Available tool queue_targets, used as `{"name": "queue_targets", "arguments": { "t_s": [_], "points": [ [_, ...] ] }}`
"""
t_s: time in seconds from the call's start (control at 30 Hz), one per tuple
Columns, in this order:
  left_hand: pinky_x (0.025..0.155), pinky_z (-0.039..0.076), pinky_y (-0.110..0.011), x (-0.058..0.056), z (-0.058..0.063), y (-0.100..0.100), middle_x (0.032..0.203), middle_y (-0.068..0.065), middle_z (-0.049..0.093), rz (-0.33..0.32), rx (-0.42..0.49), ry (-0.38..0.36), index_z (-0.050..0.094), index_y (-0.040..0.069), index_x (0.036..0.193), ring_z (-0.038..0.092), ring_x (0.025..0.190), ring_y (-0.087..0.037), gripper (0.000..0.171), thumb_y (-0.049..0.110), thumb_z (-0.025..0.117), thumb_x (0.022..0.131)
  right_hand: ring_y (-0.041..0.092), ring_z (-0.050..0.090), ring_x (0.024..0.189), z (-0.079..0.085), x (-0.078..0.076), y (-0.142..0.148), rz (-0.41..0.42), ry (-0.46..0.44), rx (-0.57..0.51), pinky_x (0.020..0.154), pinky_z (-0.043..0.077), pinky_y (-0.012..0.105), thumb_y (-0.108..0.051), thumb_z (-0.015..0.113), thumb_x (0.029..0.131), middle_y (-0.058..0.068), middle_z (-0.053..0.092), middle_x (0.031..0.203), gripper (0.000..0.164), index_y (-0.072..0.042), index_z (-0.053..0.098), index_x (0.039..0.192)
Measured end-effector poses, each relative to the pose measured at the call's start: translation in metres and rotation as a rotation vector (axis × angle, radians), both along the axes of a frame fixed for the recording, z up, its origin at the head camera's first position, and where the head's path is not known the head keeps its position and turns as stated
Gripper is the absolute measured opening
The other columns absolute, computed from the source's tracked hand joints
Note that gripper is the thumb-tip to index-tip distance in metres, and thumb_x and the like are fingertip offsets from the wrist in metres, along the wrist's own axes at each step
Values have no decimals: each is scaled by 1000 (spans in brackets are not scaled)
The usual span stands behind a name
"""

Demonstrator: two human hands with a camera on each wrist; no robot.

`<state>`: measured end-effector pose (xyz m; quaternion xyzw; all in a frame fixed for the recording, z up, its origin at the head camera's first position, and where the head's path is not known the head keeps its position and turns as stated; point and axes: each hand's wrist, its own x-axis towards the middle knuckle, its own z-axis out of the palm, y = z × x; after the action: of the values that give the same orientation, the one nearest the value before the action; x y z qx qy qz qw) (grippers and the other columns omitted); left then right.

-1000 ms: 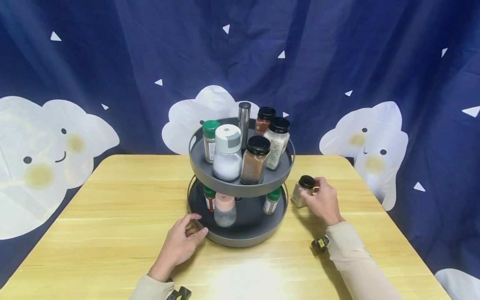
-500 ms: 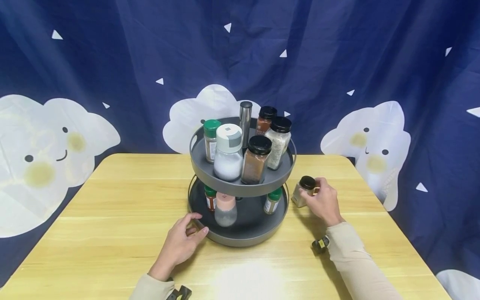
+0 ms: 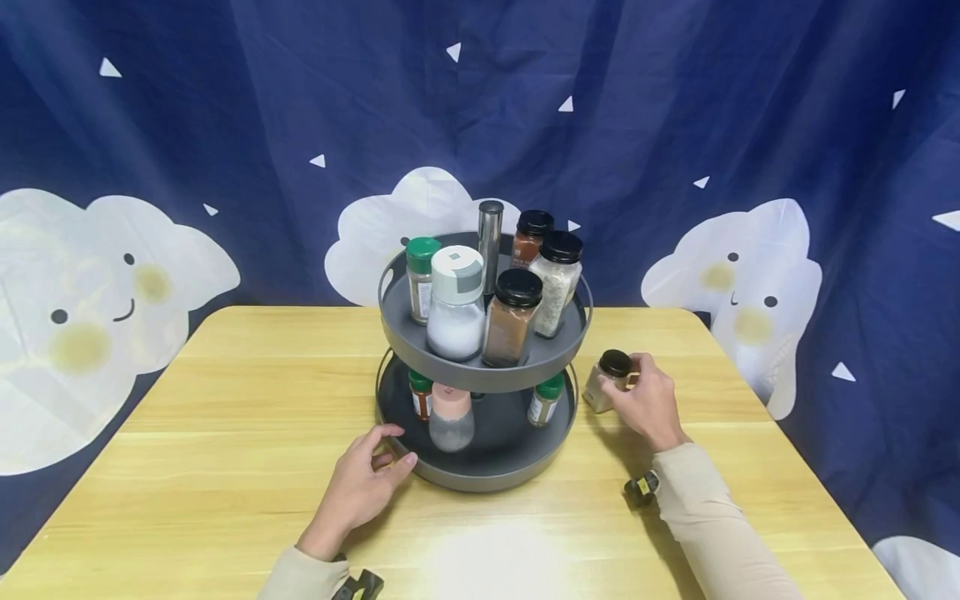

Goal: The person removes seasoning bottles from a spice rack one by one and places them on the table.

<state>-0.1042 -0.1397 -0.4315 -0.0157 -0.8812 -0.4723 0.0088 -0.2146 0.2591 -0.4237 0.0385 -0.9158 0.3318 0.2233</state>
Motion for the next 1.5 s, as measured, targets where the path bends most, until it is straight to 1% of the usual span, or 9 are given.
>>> {"name": "queue_targets", "arguments": {
  "t_s": [0.27, 0.57, 0.7, 0.87, 0.97, 1.1, 1.23, 1.33, 1.5],
  "points": [
    [89, 53, -44, -1, 1, 0, 134, -24, 48, -4, 0, -6, 56, 11, 126, 61, 108, -37, 40, 26, 68, 91, 36, 65, 82, 1, 2, 0, 20, 9, -3, 72, 56, 49, -20, 76, 82, 26, 65, 96, 47, 6, 51, 113],
    [89, 54, -44, -2, 2, 0, 133, -24, 49, -2, 0, -1, 56, 11, 126, 61, 108, -37, 40, 26, 69, 91, 38, 64, 90, 12, 3, -3, 33, 27, -44, 75, 57, 47, -20, 72, 87, 28, 63, 102, 48, 8, 49, 118],
    [89, 54, -44, -2, 3, 0, 132, -24, 49, -2, -4, 1, 56, 11, 125, 61, 108, -37, 39, 25, 69, 91, 39, 63, 93, 20, 2, -4, 36, 69, -34, 78, 55, 49, -20, 71, 87, 29, 62, 103, 50, 9, 49, 121],
    [90, 53, -45, -1, 3, 0, 132, -24, 50, 1, -11, 3, 56, 10, 125, 61, 108, -37, 40, 26, 69, 91, 41, 60, 96, 30, 3, -6, 36, 134, -11, 84, 49, 52, -21, 72, 85, 27, 62, 105, 50, 9, 51, 119],
    [90, 53, -45, -1, 4, 0, 132, -24, 50, 4, -9, -1, 57, 11, 125, 61, 108, -37, 40, 26, 69, 91, 41, 59, 97, 34, 3, -8, 40, 167, -10, 84, 48, 53, -21, 73, 84, 26, 62, 107, 48, 8, 52, 117],
    [90, 53, -45, -1, 3, 1, 132, -24, 49, 2, -5, 0, 57, 11, 125, 61, 108, -37, 39, 25, 69, 91, 40, 61, 95, 37, 4, -11, 50, 224, -10, 82, 50, 50, -18, 74, 82, 24, 62, 106, 45, 7, 54, 114],
    [90, 53, -45, -1, 1, 1, 132, -24, 50, 0, -3, -2, 57, 11, 125, 61, 108, -36, 39, 25, 69, 90, 39, 62, 90, 38, 7, -17, 78, 301, -8, 81, 52, 48, -14, 76, 79, 23, 64, 102, 42, 8, 57, 110],
    [89, 53, -44, -1, 1, 1, 132, -24, 49, 0, -4, -7, 57, 11, 125, 61, 108, -36, 40, 26, 69, 91, 37, 63, 87, 39, 10, -23, 125, 345, -11, 80, 53, 46, -12, 77, 77, 23, 64, 100, 40, 8, 58, 107],
    [88, 54, -44, 0, 0, 1, 132, -24, 49, 0, -3, -14, 56, 11, 126, 60, 108, -37, 40, 27, 69, 91, 33, 65, 85, 36, 13, -34, 220, 373, -14, 79, 54, 42, -10, 76, 75, 20, 65, 97, 37, 7, 59, 103]
  ]
}}
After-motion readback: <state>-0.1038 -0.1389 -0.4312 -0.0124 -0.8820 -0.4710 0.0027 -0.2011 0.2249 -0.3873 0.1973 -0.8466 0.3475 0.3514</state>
